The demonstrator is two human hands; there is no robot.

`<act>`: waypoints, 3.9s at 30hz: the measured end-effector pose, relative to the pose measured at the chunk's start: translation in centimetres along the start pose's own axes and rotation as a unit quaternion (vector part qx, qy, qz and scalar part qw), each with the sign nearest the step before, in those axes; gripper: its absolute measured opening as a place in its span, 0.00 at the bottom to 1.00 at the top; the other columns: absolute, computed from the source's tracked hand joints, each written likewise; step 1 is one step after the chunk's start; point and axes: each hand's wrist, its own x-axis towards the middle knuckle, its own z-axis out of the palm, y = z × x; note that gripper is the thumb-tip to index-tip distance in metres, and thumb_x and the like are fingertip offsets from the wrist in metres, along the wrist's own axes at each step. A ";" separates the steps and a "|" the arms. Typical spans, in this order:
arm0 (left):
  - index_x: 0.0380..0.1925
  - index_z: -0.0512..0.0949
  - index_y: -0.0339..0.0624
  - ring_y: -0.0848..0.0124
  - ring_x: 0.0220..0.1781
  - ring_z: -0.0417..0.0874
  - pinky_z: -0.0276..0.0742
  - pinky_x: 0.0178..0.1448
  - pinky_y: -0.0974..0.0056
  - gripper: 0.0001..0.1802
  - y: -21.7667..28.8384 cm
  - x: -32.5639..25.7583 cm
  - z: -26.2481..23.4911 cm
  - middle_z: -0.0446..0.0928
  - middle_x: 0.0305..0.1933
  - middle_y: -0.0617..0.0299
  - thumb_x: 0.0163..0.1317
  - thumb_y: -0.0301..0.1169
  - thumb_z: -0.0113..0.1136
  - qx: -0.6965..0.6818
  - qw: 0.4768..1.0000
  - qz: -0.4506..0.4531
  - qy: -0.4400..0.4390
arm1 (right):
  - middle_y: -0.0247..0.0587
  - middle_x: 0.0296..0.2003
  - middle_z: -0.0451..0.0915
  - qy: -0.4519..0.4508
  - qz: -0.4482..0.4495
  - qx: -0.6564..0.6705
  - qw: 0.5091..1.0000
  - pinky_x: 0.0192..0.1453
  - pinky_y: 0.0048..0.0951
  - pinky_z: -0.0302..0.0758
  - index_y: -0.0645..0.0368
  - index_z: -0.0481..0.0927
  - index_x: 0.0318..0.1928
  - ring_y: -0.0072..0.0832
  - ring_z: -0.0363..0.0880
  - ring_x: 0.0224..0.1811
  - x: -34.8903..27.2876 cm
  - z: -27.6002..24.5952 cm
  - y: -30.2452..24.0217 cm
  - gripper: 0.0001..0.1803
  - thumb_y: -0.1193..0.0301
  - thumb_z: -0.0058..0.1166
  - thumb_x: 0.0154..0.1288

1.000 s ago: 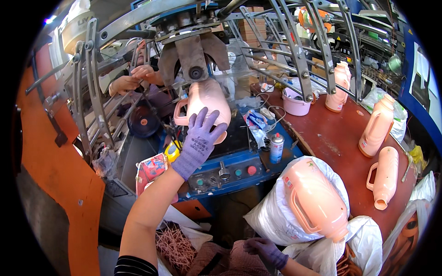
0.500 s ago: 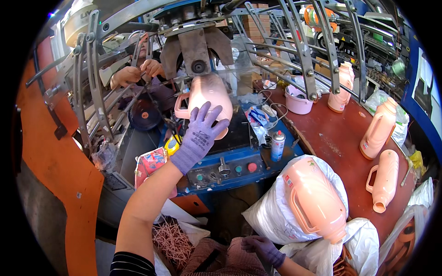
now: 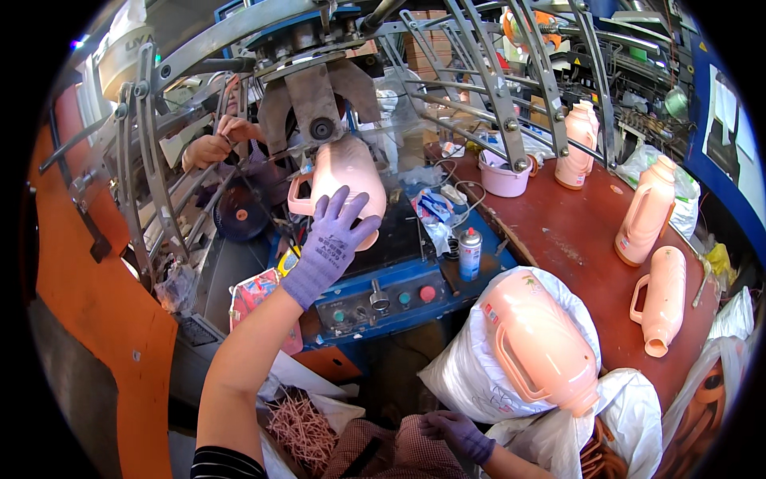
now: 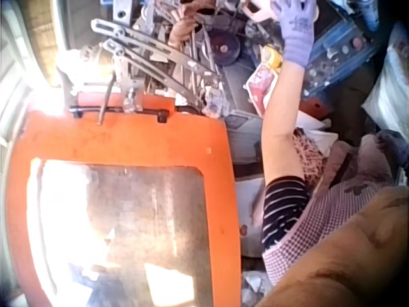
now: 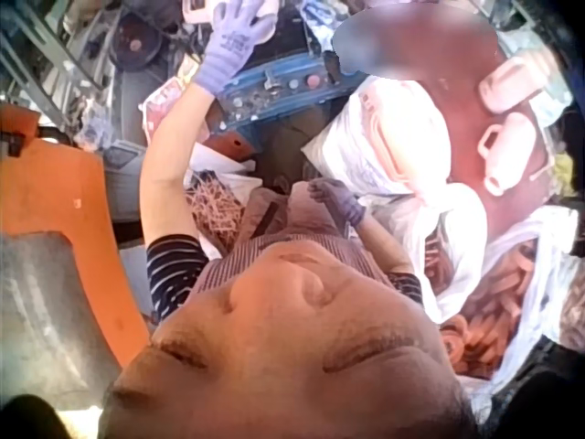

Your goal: The person retrieves pink plastic pitcher bodies from a bag, attaches orange handles, and places the assembled units on a nearby table. The person also uses a yellow utility knife to trim excess plastic from the pitcher openings.

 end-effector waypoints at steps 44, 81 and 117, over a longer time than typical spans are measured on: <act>0.49 0.78 0.56 0.47 0.67 0.68 0.66 0.66 0.42 0.24 0.1 -0.1 0.5 0.68 0.62 0.54 0.49 0.24 0.65 -0.001 1.000 -0.008 0.010 | 0.45 0.50 0.82 0.011 0.036 0.005 0.999 0.57 0.35 0.80 0.68 0.75 0.59 0.35 0.83 0.51 0.5 -1.0 0.8 0.20 0.65 0.48 0.77; 0.54 0.79 0.44 0.54 0.53 0.83 0.77 0.60 0.55 0.21 36.5 -59.8 -24.6 0.82 0.51 0.50 0.61 0.36 0.65 -0.080 0.550 -0.820 -0.135 | 0.48 0.49 0.83 -0.121 0.026 -0.401 0.908 0.52 0.36 0.83 0.67 0.75 0.57 0.37 0.85 0.49 -2.9 2.4 7.2 0.18 0.68 0.45 0.76; 0.78 0.42 0.48 0.46 0.74 0.65 0.64 0.72 0.44 0.60 34.7 -104.7 -47.3 0.59 0.76 0.43 0.56 0.59 0.66 0.199 0.092 -0.956 0.196 | 0.37 0.32 0.78 0.162 0.269 -0.155 0.937 0.33 0.32 0.73 0.58 0.77 0.43 0.30 0.76 0.31 3.5 3.1 7.4 0.11 0.63 0.53 0.72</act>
